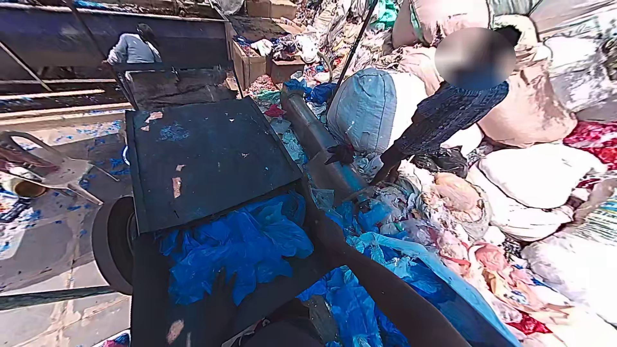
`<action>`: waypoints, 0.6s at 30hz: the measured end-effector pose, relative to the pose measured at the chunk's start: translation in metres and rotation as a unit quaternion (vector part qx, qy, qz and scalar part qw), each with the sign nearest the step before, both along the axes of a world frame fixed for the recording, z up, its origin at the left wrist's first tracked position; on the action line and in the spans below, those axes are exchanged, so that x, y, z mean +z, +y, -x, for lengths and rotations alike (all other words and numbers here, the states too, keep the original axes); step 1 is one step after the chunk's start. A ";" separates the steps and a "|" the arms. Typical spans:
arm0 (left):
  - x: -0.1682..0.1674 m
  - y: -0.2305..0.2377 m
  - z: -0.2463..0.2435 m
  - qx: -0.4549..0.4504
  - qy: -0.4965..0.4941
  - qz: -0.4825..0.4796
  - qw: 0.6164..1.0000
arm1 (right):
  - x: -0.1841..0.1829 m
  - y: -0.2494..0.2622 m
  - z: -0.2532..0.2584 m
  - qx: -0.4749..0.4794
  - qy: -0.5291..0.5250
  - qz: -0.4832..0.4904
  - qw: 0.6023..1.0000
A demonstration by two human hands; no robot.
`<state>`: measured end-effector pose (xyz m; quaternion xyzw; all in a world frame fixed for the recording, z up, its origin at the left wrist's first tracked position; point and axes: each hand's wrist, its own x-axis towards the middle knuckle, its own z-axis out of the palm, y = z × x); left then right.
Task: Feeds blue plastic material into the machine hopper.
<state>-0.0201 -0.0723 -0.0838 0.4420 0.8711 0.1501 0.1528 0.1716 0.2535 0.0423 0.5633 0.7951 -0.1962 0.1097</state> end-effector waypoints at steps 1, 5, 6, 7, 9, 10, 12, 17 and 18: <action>0.003 0.000 0.000 0.000 -0.001 0.001 1.000 | 0.001 0.000 0.001 -0.003 0.000 0.001 1.000; 0.069 0.003 -0.002 -0.012 -0.067 0.100 0.993 | 0.007 -0.002 0.003 -0.013 -0.006 0.010 1.000; 0.071 0.001 -0.003 -0.011 -0.069 0.092 0.993 | 0.007 -0.002 0.003 -0.015 -0.009 0.010 1.000; 0.070 -0.001 -0.004 -0.011 -0.069 0.081 0.994 | 0.007 -0.004 0.003 -0.016 -0.012 0.009 1.000; 0.069 -0.006 -0.005 -0.016 -0.059 0.073 0.995 | 0.007 -0.006 0.003 -0.014 -0.018 0.009 1.000; 0.071 -0.005 -0.004 -0.018 -0.063 0.081 0.995 | 0.007 -0.005 0.003 -0.015 -0.017 0.010 1.000; 0.062 -0.003 -0.003 -0.017 -0.054 0.079 0.995 | 0.007 -0.005 0.002 -0.013 -0.008 0.005 1.000; 0.024 0.001 0.000 0.002 -0.024 0.028 0.999 | 0.006 -0.003 0.002 -0.010 -0.007 0.005 1.000; 0.037 -0.001 -0.001 -0.004 -0.026 0.050 0.998 | 0.006 -0.003 0.002 -0.009 -0.008 0.004 1.000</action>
